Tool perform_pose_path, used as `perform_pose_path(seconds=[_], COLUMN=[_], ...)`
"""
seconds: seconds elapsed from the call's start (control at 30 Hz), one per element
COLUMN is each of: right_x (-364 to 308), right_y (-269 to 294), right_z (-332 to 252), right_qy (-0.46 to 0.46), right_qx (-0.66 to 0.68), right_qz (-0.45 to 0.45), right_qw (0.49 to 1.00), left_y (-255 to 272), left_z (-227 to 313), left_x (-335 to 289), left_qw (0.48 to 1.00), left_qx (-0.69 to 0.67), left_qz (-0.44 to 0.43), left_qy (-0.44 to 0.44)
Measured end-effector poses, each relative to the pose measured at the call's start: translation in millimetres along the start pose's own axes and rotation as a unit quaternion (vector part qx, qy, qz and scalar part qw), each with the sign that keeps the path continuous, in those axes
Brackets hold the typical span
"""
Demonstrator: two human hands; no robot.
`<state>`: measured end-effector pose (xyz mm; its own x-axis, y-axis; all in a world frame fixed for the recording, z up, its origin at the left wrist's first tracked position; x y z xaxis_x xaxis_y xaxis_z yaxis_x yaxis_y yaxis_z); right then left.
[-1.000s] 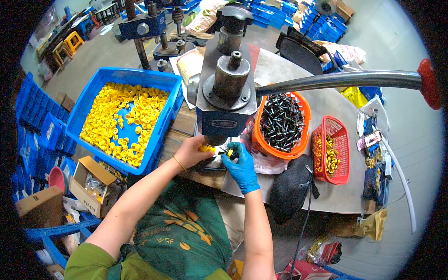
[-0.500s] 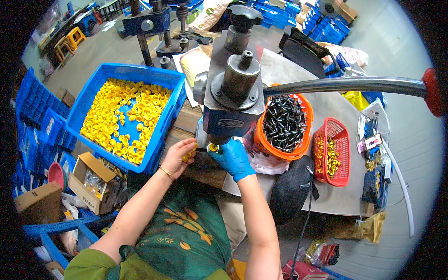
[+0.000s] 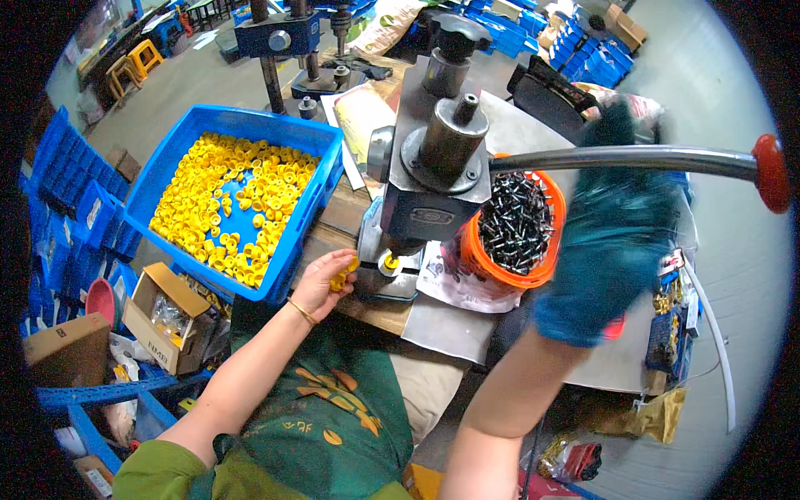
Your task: The person assembles components by placing plastic caps and metal fasteners into a manual press, pulling the lever to press them together, and placing the assembled pieces into a basket.
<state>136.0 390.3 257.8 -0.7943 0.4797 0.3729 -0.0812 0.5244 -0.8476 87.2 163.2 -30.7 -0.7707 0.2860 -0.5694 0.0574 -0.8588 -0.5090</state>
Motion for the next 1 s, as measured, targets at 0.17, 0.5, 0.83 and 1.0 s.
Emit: perform_pose_path(seconds=[0.17,0.5,0.83,1.0], right_x=[-49,-70,-121,-109], right_y=[7,19,186,190], right_z=[-41,-21,142,117], right_qy=[0.06,0.118,0.038,0.073], right_qx=[-0.083,-0.214,-0.764,-0.779], right_qz=[-0.174,-0.055,-0.144,-0.048], right_qw=[0.979,0.968,0.628,0.621], left_y=[-17,-14,-12,-24], left_z=[-4,-8,-4,-1], left_x=[-3,9,21,26], left_qw=[1.0,1.0,0.987,0.958], left_qx=[0.008,0.017,0.133,0.237], left_qz=[-0.016,-0.006,0.002,0.007], left_qy=[0.005,0.002,-0.087,-0.161])
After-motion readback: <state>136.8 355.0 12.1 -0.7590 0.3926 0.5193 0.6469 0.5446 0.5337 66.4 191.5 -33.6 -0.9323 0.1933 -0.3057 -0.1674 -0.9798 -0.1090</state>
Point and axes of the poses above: each hand's wrist, its own x-axis towards the middle knuckle, its own y-axis out of the back of the hand, z = x × y, the point moved 4 cm from there along x, towards the middle knuckle, and after that the axes turned 12 degrees about z, right-handed, at the moved point
